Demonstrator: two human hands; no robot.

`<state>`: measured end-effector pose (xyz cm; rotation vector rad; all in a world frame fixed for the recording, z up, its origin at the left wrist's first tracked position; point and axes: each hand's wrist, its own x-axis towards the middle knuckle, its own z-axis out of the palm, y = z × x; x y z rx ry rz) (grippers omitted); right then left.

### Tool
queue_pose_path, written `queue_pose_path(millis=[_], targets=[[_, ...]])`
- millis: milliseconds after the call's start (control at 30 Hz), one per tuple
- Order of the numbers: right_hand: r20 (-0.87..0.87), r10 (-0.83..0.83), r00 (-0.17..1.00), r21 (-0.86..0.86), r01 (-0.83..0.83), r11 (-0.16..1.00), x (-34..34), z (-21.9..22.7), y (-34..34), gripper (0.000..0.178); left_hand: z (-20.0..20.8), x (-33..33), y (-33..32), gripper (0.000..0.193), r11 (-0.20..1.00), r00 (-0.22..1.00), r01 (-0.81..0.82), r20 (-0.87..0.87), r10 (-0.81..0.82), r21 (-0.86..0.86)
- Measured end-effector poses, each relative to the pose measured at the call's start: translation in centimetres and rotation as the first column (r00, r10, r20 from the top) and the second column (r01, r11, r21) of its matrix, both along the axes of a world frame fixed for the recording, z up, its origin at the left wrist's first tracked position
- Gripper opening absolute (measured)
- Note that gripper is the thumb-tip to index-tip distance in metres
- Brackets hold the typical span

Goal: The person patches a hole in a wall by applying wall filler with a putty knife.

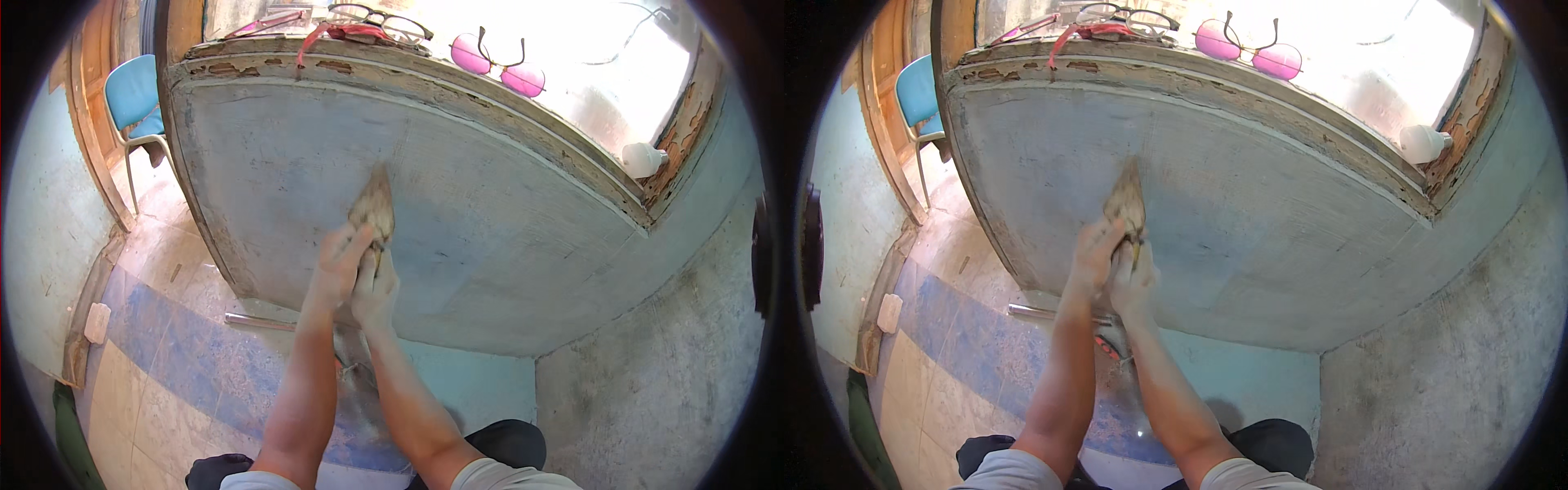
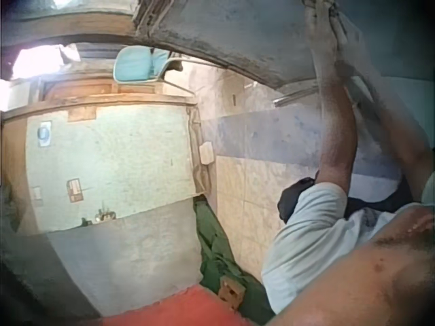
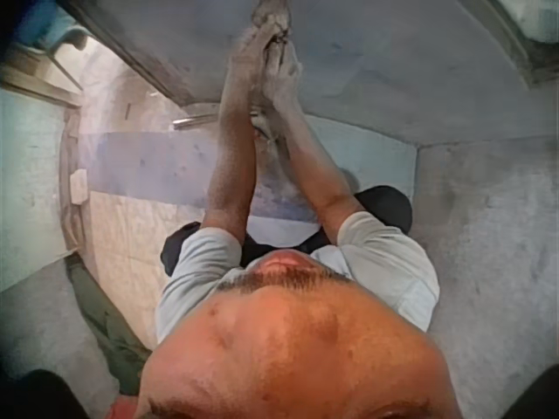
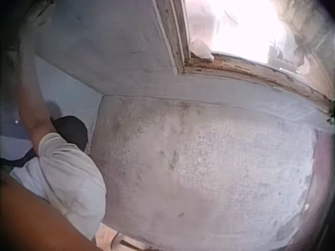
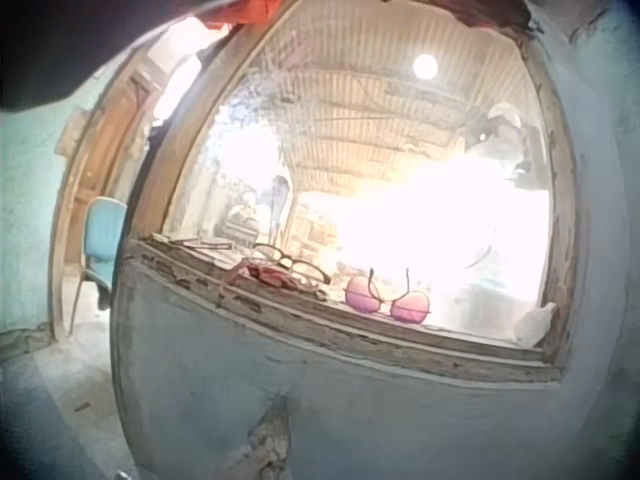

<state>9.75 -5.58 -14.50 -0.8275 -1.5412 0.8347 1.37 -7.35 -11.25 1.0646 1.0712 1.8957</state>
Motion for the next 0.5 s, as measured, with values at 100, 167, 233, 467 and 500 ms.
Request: queue_pose_path(millis=[100,167,233,467,500], targets=[[-0.030,0.020,0.999,0.011,-0.020,1.000,-0.6,4.2,1.0,0.032,5.4,0.0,0.4,0.036,0.998,0.996,0.001,-0.092,0.005,0.069],[-0.056,0.058,0.997,0.015,-0.057,0.998,-0.9,3.6,1.6,0.032,6.3,-0.1,0.2,0.036,0.989,0.995,0.027,-0.094,-0.014,0.142],[0.079,-0.229,0.970,0.366,0.186,0.912,-1.0,-0.7,2.9,0.035,4.4,-0.2,0.3,0.032,0.999,0.993,0.044,-0.108,-0.045,-0.012],[-0.041,-0.083,0.996,0.158,0.089,0.983,-0.3,1.4,0.3,0.037,2.5,0.0,-0.1,0.033,0.999,0.997,0.011,-0.080,-0.015,-0.041],[-0.050,-0.002,0.999,0.098,0.007,0.995,-0.5,4.3,0.4,0.038,5.0,-0.2,0.2,0.034,0.999,0.994,-0.007,-0.106,0.013,0.054]])
